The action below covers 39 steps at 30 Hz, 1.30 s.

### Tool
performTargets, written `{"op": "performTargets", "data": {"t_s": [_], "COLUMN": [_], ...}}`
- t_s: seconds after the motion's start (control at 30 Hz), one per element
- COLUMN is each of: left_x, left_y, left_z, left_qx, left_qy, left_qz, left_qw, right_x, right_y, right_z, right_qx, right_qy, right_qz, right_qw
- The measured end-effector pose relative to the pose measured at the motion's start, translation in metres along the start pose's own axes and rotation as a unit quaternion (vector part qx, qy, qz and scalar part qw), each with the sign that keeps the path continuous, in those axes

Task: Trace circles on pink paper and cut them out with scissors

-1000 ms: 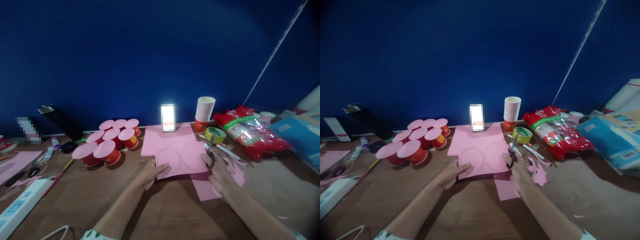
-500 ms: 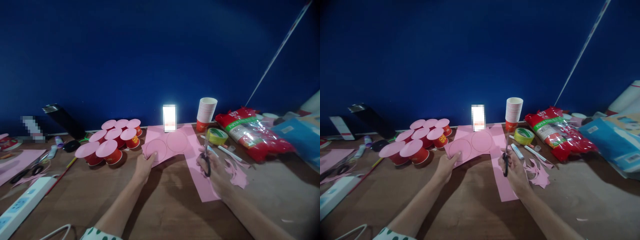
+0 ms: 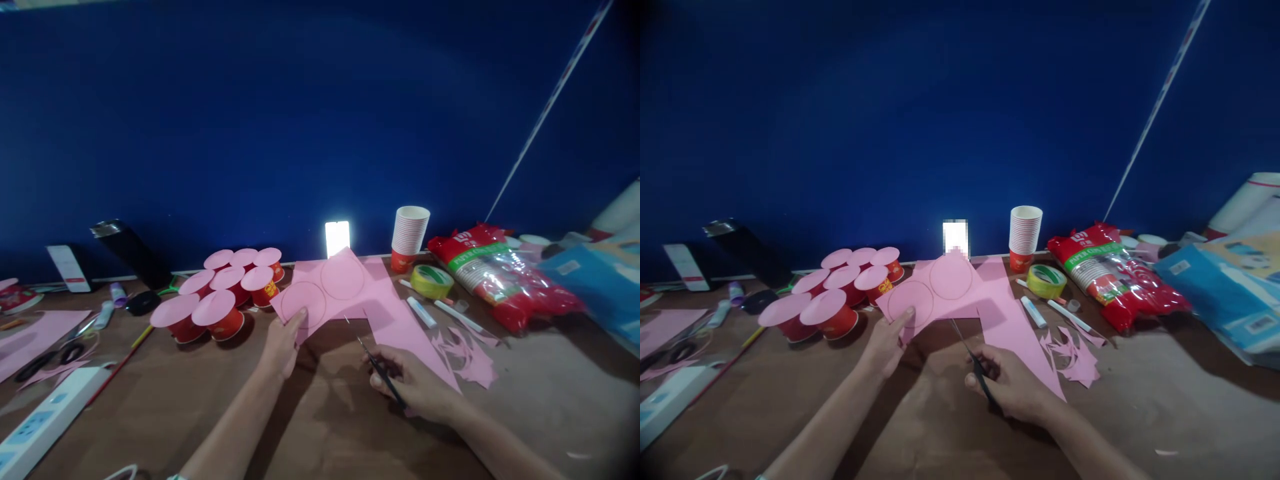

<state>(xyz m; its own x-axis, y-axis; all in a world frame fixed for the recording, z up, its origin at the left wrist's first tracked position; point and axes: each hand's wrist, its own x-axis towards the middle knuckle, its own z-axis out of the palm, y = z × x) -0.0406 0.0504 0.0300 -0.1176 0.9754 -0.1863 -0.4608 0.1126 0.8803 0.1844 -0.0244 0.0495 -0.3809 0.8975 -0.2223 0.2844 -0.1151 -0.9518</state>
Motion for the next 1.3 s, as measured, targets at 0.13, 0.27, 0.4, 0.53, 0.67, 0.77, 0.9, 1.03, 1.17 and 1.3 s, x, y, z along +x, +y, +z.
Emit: {"op": "performTargets", "data": {"t_s": [0.13,0.27,0.4,0.53,0.67,0.77,0.9,1.03,1.17,1.3], "left_x": [-0.006,-0.011,-0.015,-0.017,-0.018,-0.019,-0.019,-0.019,-0.020,-0.020], "left_y": [-0.002,-0.004,-0.006,-0.009,-0.011,-0.013,-0.015,-0.017,-0.016,-0.016], "left_z": [0.005,0.010,0.014,0.015,0.016,0.016,0.016,0.014,0.014,0.014], "left_qx": [-0.006,-0.014,-0.004,0.004,0.027,0.041,0.053,0.057,0.060,0.053], "left_qy": [-0.019,-0.019,-0.022,-0.036,-0.046,-0.049,-0.051,-0.060,-0.066,-0.071], "left_qz": [-0.019,-0.043,-0.050,-0.046,-0.038,-0.033,-0.030,-0.019,-0.020,-0.020], "left_qw": [1.000,0.999,0.998,0.998,0.998,0.997,0.997,0.996,0.996,0.996], "right_x": [0.003,0.007,0.008,0.009,0.009,0.010,0.010,0.010,0.010,0.009], "right_y": [0.007,0.017,0.022,0.022,0.024,0.027,0.028,0.026,0.026,0.024], "right_z": [-0.001,-0.001,0.001,0.001,0.001,0.002,0.003,0.003,0.003,0.002], "right_qx": [-0.004,-0.001,0.023,0.036,0.046,0.059,0.060,0.062,0.069,0.067], "right_qy": [0.005,0.016,0.024,0.030,0.022,0.036,0.043,0.038,0.039,0.044], "right_qz": [-0.012,-0.020,-0.026,-0.017,-0.007,-0.006,0.003,0.010,0.003,-0.001], "right_qw": [1.000,1.000,0.999,0.999,0.999,0.998,0.997,0.997,0.997,0.997]}}
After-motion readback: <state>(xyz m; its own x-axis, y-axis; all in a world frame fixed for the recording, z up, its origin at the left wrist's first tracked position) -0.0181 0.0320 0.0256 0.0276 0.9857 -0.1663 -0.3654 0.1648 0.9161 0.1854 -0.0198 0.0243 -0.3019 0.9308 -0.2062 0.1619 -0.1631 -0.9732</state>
